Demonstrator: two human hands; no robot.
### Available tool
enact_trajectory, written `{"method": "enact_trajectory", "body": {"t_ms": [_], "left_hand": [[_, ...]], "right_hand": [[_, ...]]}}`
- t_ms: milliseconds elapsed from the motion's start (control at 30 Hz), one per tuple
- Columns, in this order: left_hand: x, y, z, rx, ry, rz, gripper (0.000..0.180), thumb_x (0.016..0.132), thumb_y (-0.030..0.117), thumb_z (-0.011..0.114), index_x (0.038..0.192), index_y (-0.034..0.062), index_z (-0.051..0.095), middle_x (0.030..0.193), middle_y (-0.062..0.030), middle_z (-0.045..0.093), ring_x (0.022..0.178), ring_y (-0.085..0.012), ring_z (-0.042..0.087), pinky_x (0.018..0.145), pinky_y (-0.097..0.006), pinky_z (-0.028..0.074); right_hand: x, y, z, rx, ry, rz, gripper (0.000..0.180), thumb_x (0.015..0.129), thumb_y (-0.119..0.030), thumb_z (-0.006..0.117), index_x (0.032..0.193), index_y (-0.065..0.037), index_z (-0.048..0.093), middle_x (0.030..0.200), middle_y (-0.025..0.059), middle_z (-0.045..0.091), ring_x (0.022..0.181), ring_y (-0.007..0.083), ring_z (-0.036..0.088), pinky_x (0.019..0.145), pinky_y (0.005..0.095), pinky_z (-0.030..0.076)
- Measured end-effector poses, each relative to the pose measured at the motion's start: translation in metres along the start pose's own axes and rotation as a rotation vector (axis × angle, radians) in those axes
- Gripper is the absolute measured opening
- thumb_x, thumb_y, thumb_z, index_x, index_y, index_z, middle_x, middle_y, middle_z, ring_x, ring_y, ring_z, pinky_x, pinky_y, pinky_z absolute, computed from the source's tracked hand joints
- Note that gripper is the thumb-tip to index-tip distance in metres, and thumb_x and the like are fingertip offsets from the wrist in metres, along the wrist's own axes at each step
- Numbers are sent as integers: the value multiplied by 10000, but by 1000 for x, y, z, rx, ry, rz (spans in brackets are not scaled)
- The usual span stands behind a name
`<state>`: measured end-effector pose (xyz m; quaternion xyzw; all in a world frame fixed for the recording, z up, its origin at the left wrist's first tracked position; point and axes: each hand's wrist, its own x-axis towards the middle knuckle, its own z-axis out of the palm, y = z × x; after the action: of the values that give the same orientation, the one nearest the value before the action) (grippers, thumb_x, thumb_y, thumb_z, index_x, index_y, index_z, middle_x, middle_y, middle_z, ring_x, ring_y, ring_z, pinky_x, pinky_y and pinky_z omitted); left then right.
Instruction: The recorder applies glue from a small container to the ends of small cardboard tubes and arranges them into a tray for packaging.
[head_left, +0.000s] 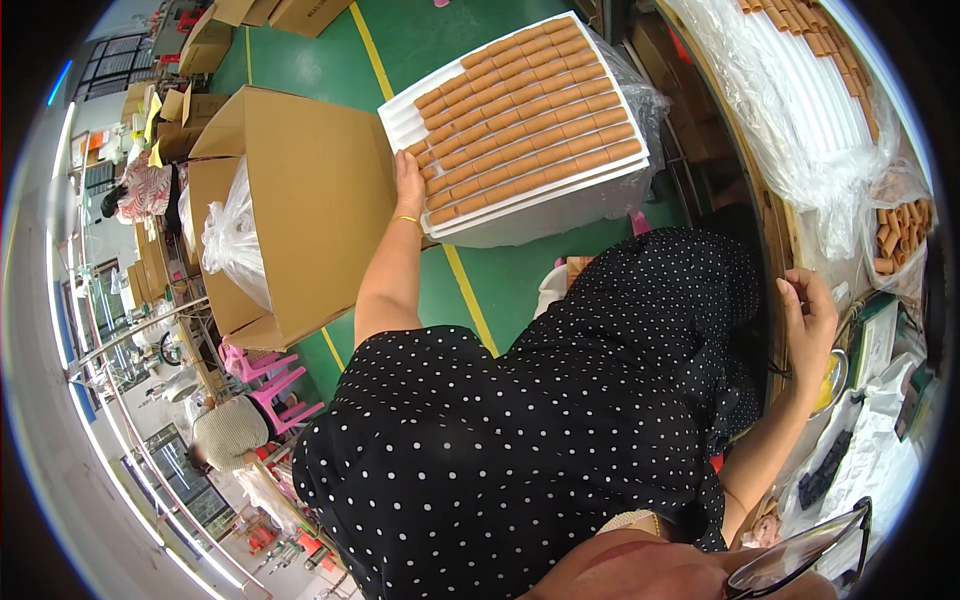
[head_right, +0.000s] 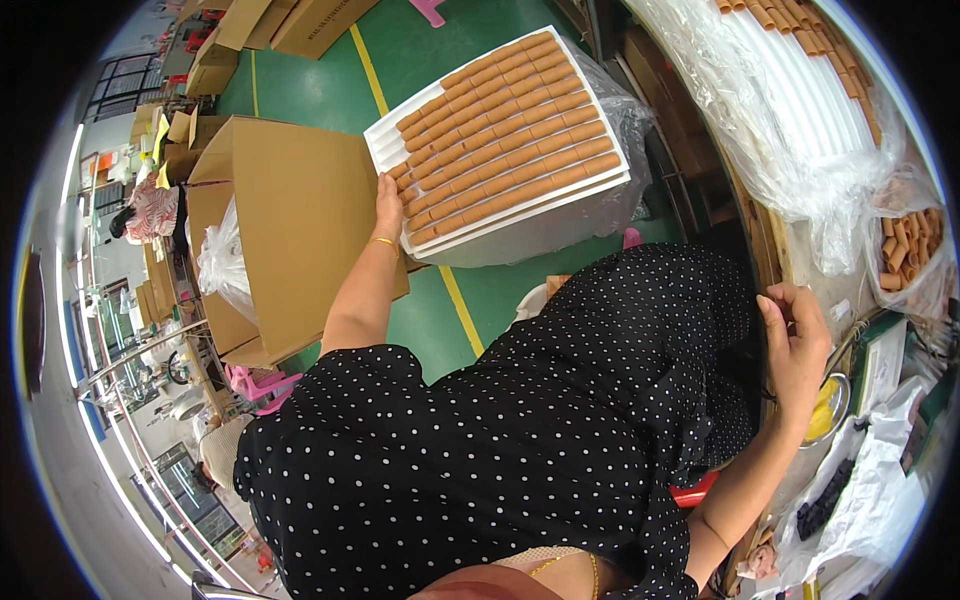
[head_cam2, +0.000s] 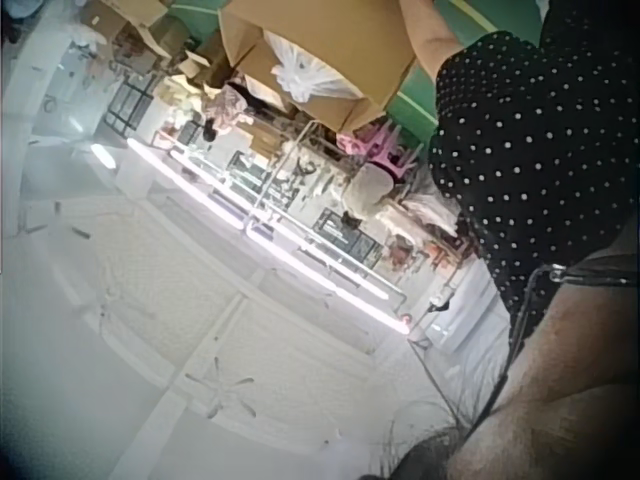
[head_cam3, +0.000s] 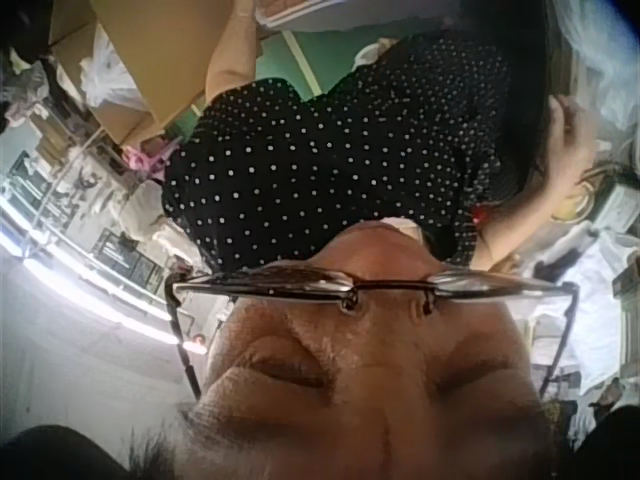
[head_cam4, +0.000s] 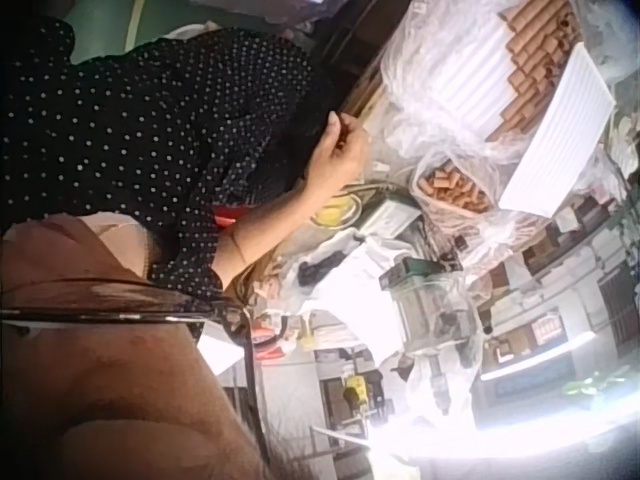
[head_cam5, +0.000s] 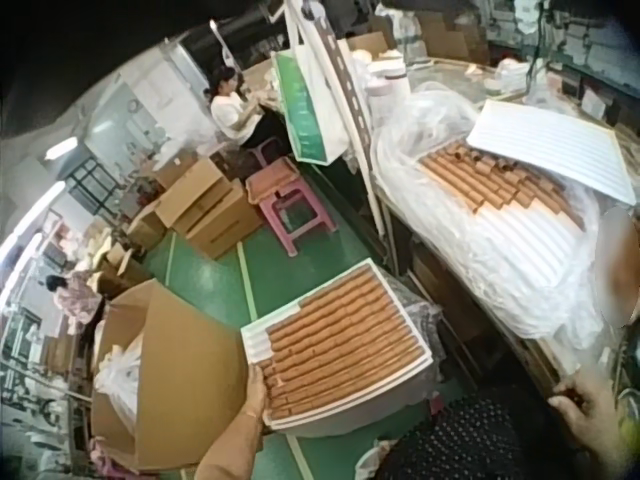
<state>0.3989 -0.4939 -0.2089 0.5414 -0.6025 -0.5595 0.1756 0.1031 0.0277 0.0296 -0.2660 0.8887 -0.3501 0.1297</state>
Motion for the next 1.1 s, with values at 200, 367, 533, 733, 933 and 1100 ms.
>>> {"method": "enact_trajectory", "body": {"t_ms": [200,367,533,733,933,1100], "left_hand": [[69,-48,-60,267,111,252,507,962,358,328,1271,-29,435,1215,-144,524,1084,-236,512,936,-354,410],[-20,56,44,352,317,379,292,885,170,450,936,-58,625,877,-143,645,697,-278,623,598,-379,526],[-54,166,204,585,174,1028,410,934,225,451,1222,-67,461,1340,-250,350,1242,-377,335,1033,-444,274],[-280,306,414,75,-1046,1445,249,826,17,585,1074,-2,587,1005,-114,620,819,-192,603,725,-277,473],[-310,283,606,577,-982,1576,151,801,76,533,928,33,602,916,-195,618,802,-370,589,685,-436,487],[-280,293,635,911,-761,1640,458,751,182,581,1207,220,568,933,-168,651,806,-353,624,682,-445,498]], "right_hand": [[-11,5,-8,121,43,26,97,805,-53,644,867,7,600,747,82,573,677,167,551,647,264,445],[-39,29,-39,-33,107,6,155,764,-170,671,844,-48,618,782,113,603,717,285,595,640,345,470],[-99,44,-75,-9,263,177,161,762,-148,676,855,-37,605,764,103,583,679,252,579,618,328,461],[-171,73,-85,32,570,387,153,773,-89,673,881,-7,602,715,67,557,631,147,536,579,263,430],[-239,95,-82,67,789,665,155,772,-77,674,887,-4,601,725,62,564,639,125,511,592,255,424],[-303,141,-89,-28,1124,774,188,830,-142,641,895,31,606,695,29,558,645,88,482,601,238,415]]}}
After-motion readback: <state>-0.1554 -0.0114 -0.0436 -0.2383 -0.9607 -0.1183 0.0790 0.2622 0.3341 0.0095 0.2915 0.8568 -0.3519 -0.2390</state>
